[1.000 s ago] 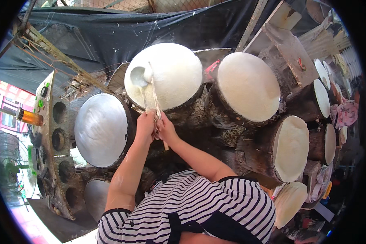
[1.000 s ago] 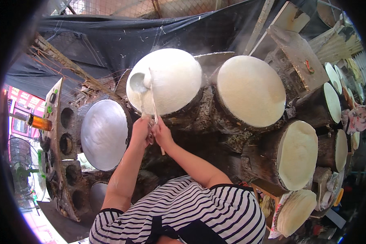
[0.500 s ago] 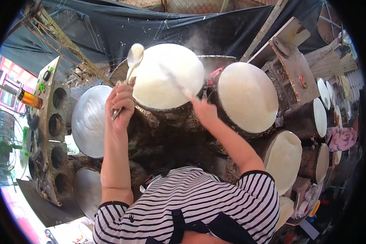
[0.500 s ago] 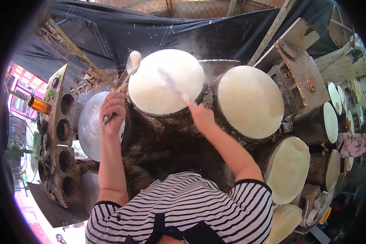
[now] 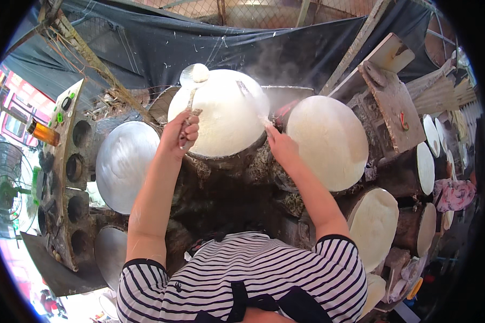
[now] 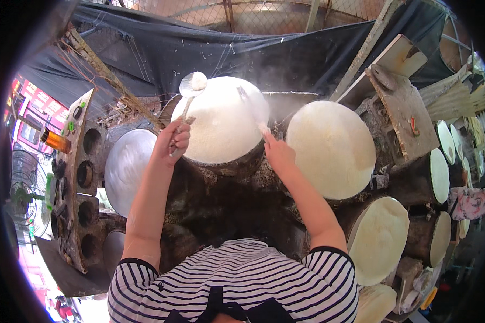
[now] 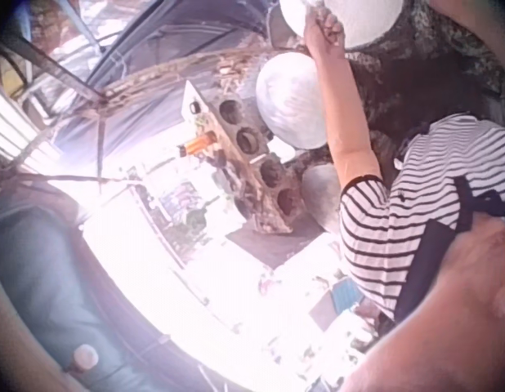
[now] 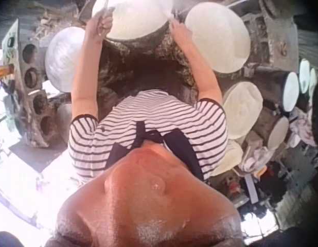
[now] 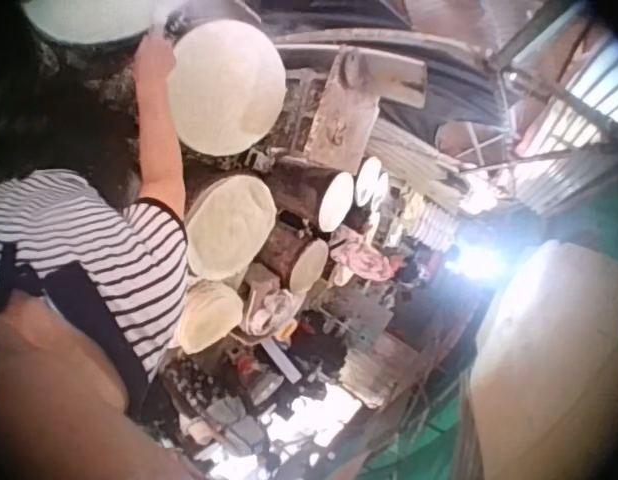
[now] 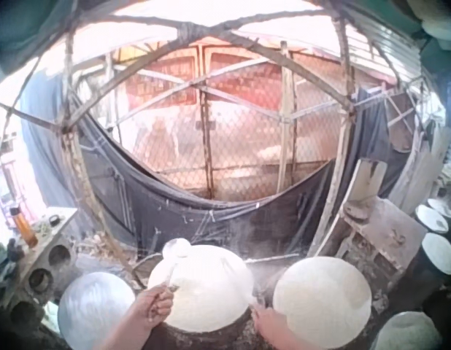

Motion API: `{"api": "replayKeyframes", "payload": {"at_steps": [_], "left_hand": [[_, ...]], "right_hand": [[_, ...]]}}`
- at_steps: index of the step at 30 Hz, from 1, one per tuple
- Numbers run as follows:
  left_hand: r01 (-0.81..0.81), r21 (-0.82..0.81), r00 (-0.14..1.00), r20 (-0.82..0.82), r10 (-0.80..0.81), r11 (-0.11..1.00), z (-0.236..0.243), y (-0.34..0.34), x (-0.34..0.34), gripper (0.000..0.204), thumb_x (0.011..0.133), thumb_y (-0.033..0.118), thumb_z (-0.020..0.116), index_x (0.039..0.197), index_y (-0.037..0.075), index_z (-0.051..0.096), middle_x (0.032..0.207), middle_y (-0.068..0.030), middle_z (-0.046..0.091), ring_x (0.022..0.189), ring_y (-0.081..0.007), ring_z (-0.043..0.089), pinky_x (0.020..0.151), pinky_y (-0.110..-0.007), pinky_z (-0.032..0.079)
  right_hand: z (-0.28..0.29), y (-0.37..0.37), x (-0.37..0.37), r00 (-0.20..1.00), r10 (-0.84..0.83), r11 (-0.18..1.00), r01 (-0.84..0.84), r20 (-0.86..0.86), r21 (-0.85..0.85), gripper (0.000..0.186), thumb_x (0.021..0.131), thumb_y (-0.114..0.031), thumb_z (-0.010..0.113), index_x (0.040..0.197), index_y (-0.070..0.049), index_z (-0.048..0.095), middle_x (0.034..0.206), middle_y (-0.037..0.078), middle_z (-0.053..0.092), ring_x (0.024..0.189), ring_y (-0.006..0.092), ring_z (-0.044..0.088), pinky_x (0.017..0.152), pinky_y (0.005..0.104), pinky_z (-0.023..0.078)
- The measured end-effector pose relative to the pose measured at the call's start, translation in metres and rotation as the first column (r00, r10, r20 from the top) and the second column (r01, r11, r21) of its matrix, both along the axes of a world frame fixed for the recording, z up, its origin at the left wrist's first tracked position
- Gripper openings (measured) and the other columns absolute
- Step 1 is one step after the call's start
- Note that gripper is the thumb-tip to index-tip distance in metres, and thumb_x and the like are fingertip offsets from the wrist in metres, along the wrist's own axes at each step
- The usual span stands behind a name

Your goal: The person ladles batter onto hot cylindrical cooking surfaces and spreads it into thin crepes using a wooden tool. The person removes the cooked crepes and stacks them on a nearby surface.

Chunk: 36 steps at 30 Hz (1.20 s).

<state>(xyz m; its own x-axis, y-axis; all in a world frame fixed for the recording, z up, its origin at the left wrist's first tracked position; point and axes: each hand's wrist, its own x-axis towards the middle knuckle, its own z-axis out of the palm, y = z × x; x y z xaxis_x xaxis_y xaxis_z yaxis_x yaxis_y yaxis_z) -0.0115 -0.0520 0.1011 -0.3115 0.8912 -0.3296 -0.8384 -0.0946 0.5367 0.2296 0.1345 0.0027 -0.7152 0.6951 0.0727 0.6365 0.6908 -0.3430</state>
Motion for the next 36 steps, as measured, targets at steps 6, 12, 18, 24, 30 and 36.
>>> {"api": "replayKeyframes", "payload": {"at_steps": [6,12,18,24,30,36], "left_hand": [[-0.170,-0.596,0.678,-0.649,-0.346,0.785,-0.040,0.042,0.009,0.022,0.088,0.022,0.050,0.088,0.000,0.050,0.060,-0.0081,0.052,0.043,-0.0163,0.051,0.033,-0.029,0.037],[-0.529,-0.436,0.201,-0.898,-0.392,0.728,-0.110,0.032,0.015,0.033,0.086,0.018,0.052,0.100,-0.011,0.050,0.059,-0.0142,0.057,0.042,-0.0227,0.055,0.042,-0.034,0.045],[-0.559,-0.437,0.290,-0.899,-0.327,0.705,-0.115,0.026,0.027,0.032,0.088,0.020,0.051,0.098,-0.010,0.051,0.057,-0.0095,0.053,0.041,-0.0213,0.054,0.041,-0.034,0.045],[-0.296,-0.478,0.919,-0.379,0.110,0.827,-0.061,0.036,0.057,0.021,0.090,0.019,0.048,0.087,-0.001,0.049,0.060,-0.0030,0.048,0.043,-0.0138,0.046,0.042,-0.026,0.042],[-0.442,0.343,0.607,0.795,-0.005,0.829,-0.026,-0.007,0.035,0.008,0.088,0.005,0.046,0.082,0.001,0.043,0.067,-0.0012,0.044,0.052,-0.0108,0.047,0.044,-0.023,0.045],[-0.481,0.562,0.695,0.712,-0.098,0.672,0.051,-0.046,0.071,0.013,0.093,0.009,0.039,0.087,-0.002,0.040,0.071,-0.0046,0.044,0.050,-0.0124,0.047,0.040,-0.024,0.043]], "right_hand": [[-0.014,-0.024,-0.003,0.972,-0.092,0.935,0.009,-0.218,-0.354,0.041,0.087,-0.029,0.051,0.127,-0.026,0.047,0.084,0.017,0.064,0.080,0.0370,0.061,0.070,0.0461,0.048],[-0.037,-0.014,-0.052,0.886,-0.129,0.904,-0.080,-0.445,-0.421,0.041,0.087,-0.029,0.049,0.127,-0.020,0.047,0.093,0.019,0.064,0.087,0.0382,0.060,0.076,0.0455,0.046],[-0.030,-0.038,-0.085,0.970,-0.075,0.838,-0.064,-0.230,-0.542,0.038,0.089,-0.026,0.049,0.124,-0.010,0.049,0.109,0.019,0.061,0.099,0.0349,0.059,0.085,0.0356,0.045],[-0.013,-0.075,-0.071,0.862,-0.426,-0.181,-0.379,-0.275,-0.908,0.039,0.096,-0.028,0.041,0.134,-0.019,0.039,0.064,0.001,0.043,0.044,0.0103,0.036,0.039,0.0236,0.028],[0.017,-0.075,-0.038,0.842,-0.390,-0.240,-0.484,-0.373,-0.841,0.042,0.095,-0.024,0.045,0.136,-0.019,0.038,0.060,0.000,0.044,0.040,0.0076,0.034,0.035,0.0218,0.025],[-0.045,0.004,-0.057,0.847,0.034,0.796,-0.344,-0.531,-0.498,0.037,0.089,-0.026,0.051,0.125,-0.018,0.053,0.069,0.011,0.061,0.064,0.0246,0.061,0.058,0.0411,0.050]]}}
